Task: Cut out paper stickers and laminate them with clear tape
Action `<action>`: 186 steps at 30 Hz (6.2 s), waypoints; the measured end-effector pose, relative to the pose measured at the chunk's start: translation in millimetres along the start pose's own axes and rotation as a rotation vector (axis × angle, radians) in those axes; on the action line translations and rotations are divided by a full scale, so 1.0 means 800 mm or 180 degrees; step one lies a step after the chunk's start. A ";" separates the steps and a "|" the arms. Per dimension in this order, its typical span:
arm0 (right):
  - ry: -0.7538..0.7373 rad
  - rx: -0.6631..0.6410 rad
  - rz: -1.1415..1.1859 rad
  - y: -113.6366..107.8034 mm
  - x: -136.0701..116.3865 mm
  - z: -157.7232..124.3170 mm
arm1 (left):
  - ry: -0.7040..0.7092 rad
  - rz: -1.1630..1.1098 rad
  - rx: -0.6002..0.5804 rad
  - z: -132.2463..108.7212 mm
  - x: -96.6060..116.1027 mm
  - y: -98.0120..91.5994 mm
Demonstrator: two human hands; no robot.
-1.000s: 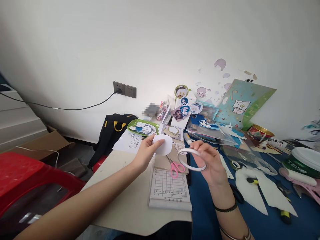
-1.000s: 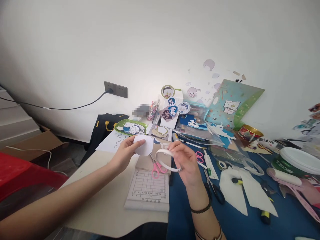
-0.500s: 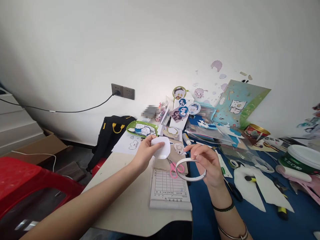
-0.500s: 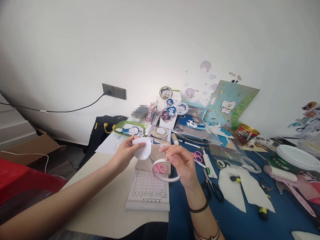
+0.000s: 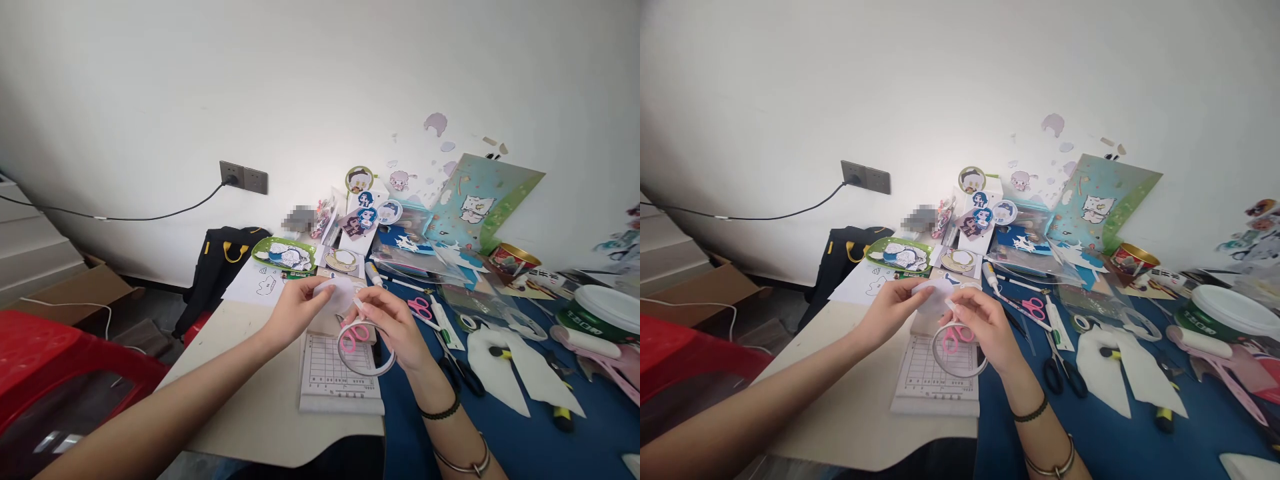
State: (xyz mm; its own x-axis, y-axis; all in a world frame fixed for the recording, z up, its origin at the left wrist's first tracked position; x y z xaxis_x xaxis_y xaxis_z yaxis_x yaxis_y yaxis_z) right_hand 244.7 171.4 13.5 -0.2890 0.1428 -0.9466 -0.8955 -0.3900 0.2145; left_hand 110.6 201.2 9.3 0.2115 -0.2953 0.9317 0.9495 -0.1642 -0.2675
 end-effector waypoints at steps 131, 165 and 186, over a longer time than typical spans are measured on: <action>0.1136 -0.1181 -0.0679 -0.024 -0.001 -0.036 | 0.0352 -0.0213 0.0127 0.001 0.022 -0.020; 0.1469 -0.0940 -0.0634 -0.015 0.024 -0.027 | 0.1064 0.0647 -0.0635 -0.010 0.053 0.010; 0.1330 -0.0885 -0.0624 -0.019 0.019 -0.027 | 0.1689 0.0850 -0.0302 -0.018 0.063 0.007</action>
State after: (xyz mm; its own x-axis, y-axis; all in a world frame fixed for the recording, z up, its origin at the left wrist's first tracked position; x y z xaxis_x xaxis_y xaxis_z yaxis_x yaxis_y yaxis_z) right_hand 261.4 159.4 -9.0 0.0847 -0.1149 -0.9898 -0.7792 -0.6268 0.0061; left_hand 123.4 171.8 51.0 0.2721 -0.7633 0.5859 0.8493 -0.0957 -0.5191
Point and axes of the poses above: each hand's wrist, its own z-axis towards the middle knuckle, its own y-axis out of the palm, x = y × z, the point moved 9 cm from there along z, towards the middle knuckle, and after that the axes turned 10 degrees about z, right-handed, at the moved point
